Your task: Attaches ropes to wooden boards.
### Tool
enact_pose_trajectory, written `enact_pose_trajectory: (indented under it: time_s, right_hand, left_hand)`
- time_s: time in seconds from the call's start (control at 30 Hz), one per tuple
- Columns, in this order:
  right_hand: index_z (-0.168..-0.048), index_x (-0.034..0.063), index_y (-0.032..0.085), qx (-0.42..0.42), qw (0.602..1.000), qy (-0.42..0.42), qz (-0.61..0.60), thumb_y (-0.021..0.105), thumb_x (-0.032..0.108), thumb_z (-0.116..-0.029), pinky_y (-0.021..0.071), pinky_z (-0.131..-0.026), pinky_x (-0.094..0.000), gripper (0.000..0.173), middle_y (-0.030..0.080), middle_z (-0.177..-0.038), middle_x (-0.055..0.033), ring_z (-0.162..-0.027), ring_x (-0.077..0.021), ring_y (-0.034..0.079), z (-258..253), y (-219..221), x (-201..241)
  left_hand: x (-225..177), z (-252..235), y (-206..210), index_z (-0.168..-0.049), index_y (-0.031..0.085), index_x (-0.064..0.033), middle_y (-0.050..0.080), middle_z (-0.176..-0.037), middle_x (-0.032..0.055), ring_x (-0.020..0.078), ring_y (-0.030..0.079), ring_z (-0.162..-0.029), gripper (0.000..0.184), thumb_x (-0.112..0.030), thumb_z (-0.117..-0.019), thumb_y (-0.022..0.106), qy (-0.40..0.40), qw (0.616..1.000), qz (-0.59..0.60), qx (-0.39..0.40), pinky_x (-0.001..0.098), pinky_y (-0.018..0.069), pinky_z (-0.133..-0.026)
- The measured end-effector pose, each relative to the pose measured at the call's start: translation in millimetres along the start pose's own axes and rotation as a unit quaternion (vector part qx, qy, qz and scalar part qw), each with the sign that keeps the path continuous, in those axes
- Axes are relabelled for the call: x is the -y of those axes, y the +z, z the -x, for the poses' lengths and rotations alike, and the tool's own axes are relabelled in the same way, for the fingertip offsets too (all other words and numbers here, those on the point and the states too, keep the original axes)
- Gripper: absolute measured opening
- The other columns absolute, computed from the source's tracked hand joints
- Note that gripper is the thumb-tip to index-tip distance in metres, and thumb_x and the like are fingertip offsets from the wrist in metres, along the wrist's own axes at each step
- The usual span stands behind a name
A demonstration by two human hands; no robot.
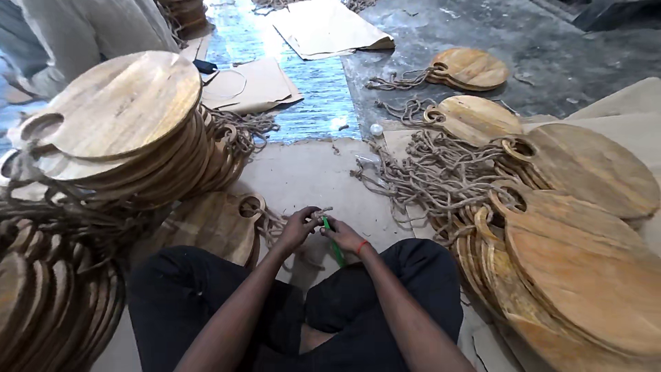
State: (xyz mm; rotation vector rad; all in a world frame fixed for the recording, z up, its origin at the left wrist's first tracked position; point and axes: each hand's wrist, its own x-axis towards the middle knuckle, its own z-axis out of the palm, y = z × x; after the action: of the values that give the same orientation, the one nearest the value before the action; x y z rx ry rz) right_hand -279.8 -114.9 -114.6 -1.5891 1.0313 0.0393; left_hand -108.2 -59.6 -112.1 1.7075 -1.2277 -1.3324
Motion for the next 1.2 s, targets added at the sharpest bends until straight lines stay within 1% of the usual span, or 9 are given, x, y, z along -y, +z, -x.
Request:
enact_pose_trajectory:
  time_s: [0.07,0.17,0.3,0.4,0.5,0.83,1.03,1.13,1.2]
  right_hand:
    - [-0.134,0.0005,0.061,-0.005,0.997,0.025,0.070,0.059,0.024,-0.1058,0.0501,-0.096,-0.0568,0.037,0.067,-0.120,-0.0245,-0.106,-0.0380,0.066,-4.1,-6.4,-10.6]
    - [-0.118,-0.0034,0.068,0.024,0.988,0.070,0.134,0.065,0.030,-0.1022,0.0516,-0.091,-0.0557,0.037,0.069,-0.108,-0.0240,-0.098,-0.0367,0.067,-17.6,-7.1,-30.2]
    - [-0.113,-0.0016,0.071,-0.013,0.981,0.131,0.143,0.075,0.030,-0.0950,0.0527,-0.089,-0.0569,0.036,0.071,-0.105,-0.0226,-0.096,-0.0368,0.068,-7.4,-1.1,-22.5]
    - [-0.109,-0.0021,0.070,-0.076,0.977,0.154,0.124,0.083,0.026,-0.0885,0.0528,-0.085,-0.0601,0.037,0.069,-0.103,-0.0248,-0.095,-0.0408,0.067,3.9,4.6,-12.9]
    - [-0.104,-0.0003,0.071,-0.076,0.967,0.183,0.158,0.085,0.030,-0.0857,0.0525,-0.084,-0.0602,0.038,0.070,-0.100,-0.0228,-0.094,-0.0395,0.067,-1.7,2.3,-10.7]
    - [-0.106,0.0016,0.072,-0.023,0.945,0.254,0.206,0.085,0.032,-0.0840,0.0529,-0.089,-0.0575,0.040,0.071,-0.107,-0.0204,-0.103,-0.0365,0.068,-5.7,0.5,-5.9]
    - [-0.105,0.0006,0.072,-0.029,0.954,0.256,0.152,0.085,0.034,-0.0845,0.0542,-0.084,-0.0557,0.041,0.071,-0.101,-0.0200,-0.093,-0.0345,0.069,-5.1,-1.5,-17.8]
    - [-0.113,0.0015,0.069,-0.039,0.959,0.249,0.127,0.084,0.037,-0.0855,0.0554,-0.087,-0.0529,0.047,0.071,-0.104,-0.0193,-0.094,-0.0330,0.069,-7.1,-4.9,-22.7]
    - [-0.120,0.0005,0.065,-0.105,0.971,0.191,0.100,0.084,0.029,-0.0869,0.0551,-0.088,-0.0568,0.048,0.069,-0.109,-0.0218,-0.097,-0.0373,0.069,-2.0,-11.1,-22.1]
  left_hand:
    - [11.0,-2.0,7.2,-0.138,0.058,-0.0017,0.065,-0.119,0.0186,0.0252,0.067,-0.087,0.036,-0.015,-0.1049,0.059,-0.014,1.000,0.001,0.017,0.0424,0.0567,-0.080]
    - [18.8,-1.1,14.3,-0.139,0.059,-0.0040,0.068,-0.113,0.0189,0.0285,0.067,-0.086,0.037,-0.019,-0.1051,0.060,-0.044,0.998,-0.034,0.033,0.0466,0.0559,-0.080]
    - [20.9,2.5,19.8,-0.135,0.060,-0.0040,0.069,-0.106,0.0182,0.0293,0.067,-0.083,0.038,-0.022,-0.1025,0.065,-0.072,0.996,-0.051,0.028,0.0475,0.0557,-0.078]
    - [28.2,-4.2,25.6,-0.131,0.062,-0.0038,0.070,-0.105,0.0185,0.0322,0.069,-0.090,0.035,-0.022,-0.1016,0.065,-0.075,0.994,-0.081,0.013,0.0520,0.0553,-0.085]
    - [29.2,-9.7,29.0,-0.131,0.064,-0.0054,0.071,-0.108,0.0179,0.0322,0.069,-0.095,0.034,-0.023,-0.1021,0.064,-0.078,0.993,-0.090,0.007,0.0528,0.0544,-0.089]
    - [21.1,-8.0,33.9,-0.129,0.067,-0.0044,0.071,-0.110,0.0191,0.0335,0.068,-0.100,0.033,-0.021,-0.1009,0.067,-0.084,0.990,-0.116,0.003,0.0534,0.0527,-0.092]
    - [29.1,-10.1,35.2,-0.132,0.066,-0.0053,0.068,-0.119,0.0198,0.0331,0.067,-0.107,0.038,-0.026,-0.1004,0.067,-0.070,0.989,-0.128,0.001,0.0523,0.0521,-0.097]
    - [29.8,-8.3,34.6,-0.132,0.066,-0.0048,0.063,-0.126,0.0207,0.0333,0.064,-0.112,0.038,-0.025,-0.0997,0.068,-0.074,0.988,-0.137,-0.002,0.0509,0.0506,-0.100]
    - [27.6,-7.8,32.9,-0.134,0.063,-0.0033,0.067,-0.122,0.0196,0.0321,0.066,-0.109,0.040,-0.025,-0.1007,0.067,-0.076,0.990,-0.117,-0.001,0.0513,0.0508,-0.099]
